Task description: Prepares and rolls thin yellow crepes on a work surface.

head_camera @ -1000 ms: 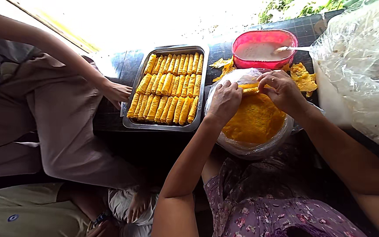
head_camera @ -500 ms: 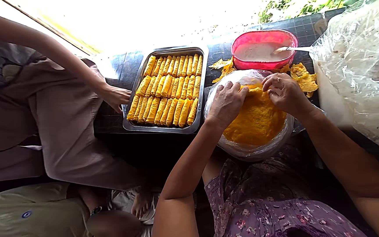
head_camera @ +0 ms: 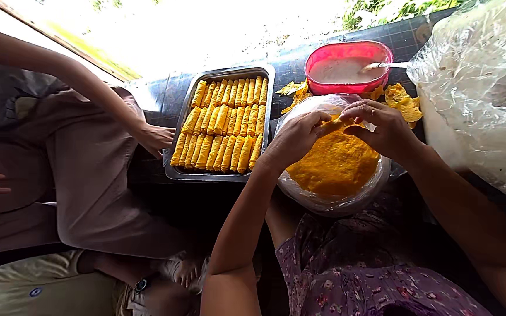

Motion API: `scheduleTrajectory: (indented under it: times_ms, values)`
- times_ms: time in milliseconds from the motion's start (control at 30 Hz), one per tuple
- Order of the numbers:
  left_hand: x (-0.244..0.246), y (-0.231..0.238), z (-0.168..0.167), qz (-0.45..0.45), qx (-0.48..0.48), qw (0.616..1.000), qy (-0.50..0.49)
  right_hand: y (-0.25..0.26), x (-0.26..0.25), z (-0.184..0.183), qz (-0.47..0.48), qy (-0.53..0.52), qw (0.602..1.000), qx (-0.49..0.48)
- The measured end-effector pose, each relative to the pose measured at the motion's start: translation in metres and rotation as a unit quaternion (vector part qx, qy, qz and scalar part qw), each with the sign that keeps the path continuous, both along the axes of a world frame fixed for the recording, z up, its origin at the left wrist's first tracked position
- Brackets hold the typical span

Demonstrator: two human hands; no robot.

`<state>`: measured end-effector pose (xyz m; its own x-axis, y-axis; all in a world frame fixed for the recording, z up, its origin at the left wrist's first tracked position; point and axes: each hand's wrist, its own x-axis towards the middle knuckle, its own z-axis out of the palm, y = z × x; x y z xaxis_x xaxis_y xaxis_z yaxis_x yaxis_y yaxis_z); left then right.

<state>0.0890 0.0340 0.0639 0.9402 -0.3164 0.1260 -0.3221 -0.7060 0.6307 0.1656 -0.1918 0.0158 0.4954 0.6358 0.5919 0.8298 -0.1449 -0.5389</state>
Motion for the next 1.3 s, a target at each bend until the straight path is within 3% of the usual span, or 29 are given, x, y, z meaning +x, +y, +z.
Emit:
scheduleTrajectory:
  times_ms: [67, 167, 267, 400, 533, 833, 1000, 1067, 1200, 1300]
  values:
    - [-0.005, 0.001, 0.004, -0.018, -0.053, 0.996, 0.069, -0.003, -0.006, 0.008, -0.006, 0.01, 1.0, 0.001]
    - [-0.013, 0.002, -0.006, -0.034, -0.058, 0.993, 0.096, -0.011, -0.018, 0.014, -0.004, 0.125, 0.99, -0.062]
    - [-0.026, -0.007, -0.023, -0.008, 0.021, 1.0, 0.016, -0.012, -0.025, 0.012, -0.011, 0.234, 0.963, -0.13]
    - [-0.045, -0.03, -0.032, 0.057, 0.073, 0.988, -0.122, -0.012, -0.022, 0.017, -0.005, 0.272, 0.951, -0.149]
    - [-0.047, -0.037, -0.043, 0.047, 0.086, 0.981, -0.169, -0.013, -0.015, 0.021, 0.005, 0.241, 0.953, -0.186]
    - [-0.042, -0.036, -0.046, 0.048, 0.096, 0.973, -0.204, -0.003, -0.015, 0.021, -0.098, 0.203, 0.955, -0.193]
    - [-0.041, -0.039, -0.048, 0.052, 0.094, 0.97, -0.217, 0.015, 0.009, 0.022, -0.23, 0.039, 0.961, -0.148]
    - [-0.04, -0.038, -0.047, 0.054, 0.088, 0.973, -0.204, 0.025, 0.029, 0.022, -0.282, 0.01, 0.94, -0.194]
    - [-0.039, -0.036, -0.046, 0.062, 0.06, 0.981, -0.173, 0.045, 0.06, 0.035, -0.31, 0.111, 0.867, -0.373]
    - [-0.042, -0.035, -0.047, 0.071, 0.05, 0.982, -0.165, 0.053, 0.067, 0.042, -0.32, 0.135, 0.834, -0.429]
